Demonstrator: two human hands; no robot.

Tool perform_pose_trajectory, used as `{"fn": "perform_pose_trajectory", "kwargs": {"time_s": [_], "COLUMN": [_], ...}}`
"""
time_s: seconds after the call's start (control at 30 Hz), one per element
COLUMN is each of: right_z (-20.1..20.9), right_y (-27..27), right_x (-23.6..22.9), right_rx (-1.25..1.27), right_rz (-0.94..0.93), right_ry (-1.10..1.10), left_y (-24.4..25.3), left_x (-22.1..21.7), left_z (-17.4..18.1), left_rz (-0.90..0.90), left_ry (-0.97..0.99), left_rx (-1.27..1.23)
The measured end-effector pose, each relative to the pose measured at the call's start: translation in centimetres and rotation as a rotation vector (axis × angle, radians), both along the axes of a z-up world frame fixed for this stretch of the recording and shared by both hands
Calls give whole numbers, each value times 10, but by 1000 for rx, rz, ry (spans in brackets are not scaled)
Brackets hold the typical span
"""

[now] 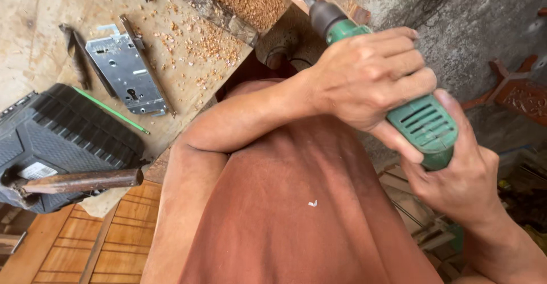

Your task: The person uses a green cordless drill to create a hole in a wooden plank. The camera is positioned overhead, showing the hands and the drilling action as wood shavings accumulate around the work area.

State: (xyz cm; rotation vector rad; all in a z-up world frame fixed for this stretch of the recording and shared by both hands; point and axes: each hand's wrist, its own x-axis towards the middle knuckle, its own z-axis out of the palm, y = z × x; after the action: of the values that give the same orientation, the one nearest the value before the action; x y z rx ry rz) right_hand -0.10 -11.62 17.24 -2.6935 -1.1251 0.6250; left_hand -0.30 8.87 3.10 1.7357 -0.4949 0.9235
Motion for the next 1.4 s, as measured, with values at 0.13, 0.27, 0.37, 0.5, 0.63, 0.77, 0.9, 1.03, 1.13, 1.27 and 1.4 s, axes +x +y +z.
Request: {"fn": "perform_pose_trajectory", "kwargs": {"time_s": [0.13, 0.27, 0.37, 0.5, 0.63, 0.77, 0.9, 1.03, 1.13, 1.27, 1.4], "right_z": [-1, 1, 1, 5, 11, 13, 24, 30, 15, 4, 21], "right_y": [1, -4, -17, -33, -35, -26, -19, -22, -21, -11, 0], "right_x": [3, -2, -2, -6, -10, -18, -21, -19, -13, -3, 0], "right_rx": [-41, -20, -8, -44, -33, -98, -84, -91, -98, -41, -79], "right_rz": [-87, -160, -182, -201, -192, -208, -148, -102, -105, -97, -66], "right_ry": [38, 45, 26, 19, 26, -9, -42, -47, -27, -10, -12], "left_y": [-10, -45, -63, -71, -73, -72, -71, -72, -57, -30, -28], "left_x": [-4, 2, 2, -1, 0, 1, -4, -7, -2, 4, 7], "left_z": [-11, -19, -22, -20, -17, -15, -13, -14, -18, -18, -9], "left_rz": [-46, -71, -95, -113, -140, -189, -185, -160, -145, -149, -150], "left_ry": [55, 67, 59, 94, 42, 81, 48, 16, 30, 35, 44], "left_rx": [10, -37, -42, -80, -111, -96, -112, -117, -91, -51, -77]}}
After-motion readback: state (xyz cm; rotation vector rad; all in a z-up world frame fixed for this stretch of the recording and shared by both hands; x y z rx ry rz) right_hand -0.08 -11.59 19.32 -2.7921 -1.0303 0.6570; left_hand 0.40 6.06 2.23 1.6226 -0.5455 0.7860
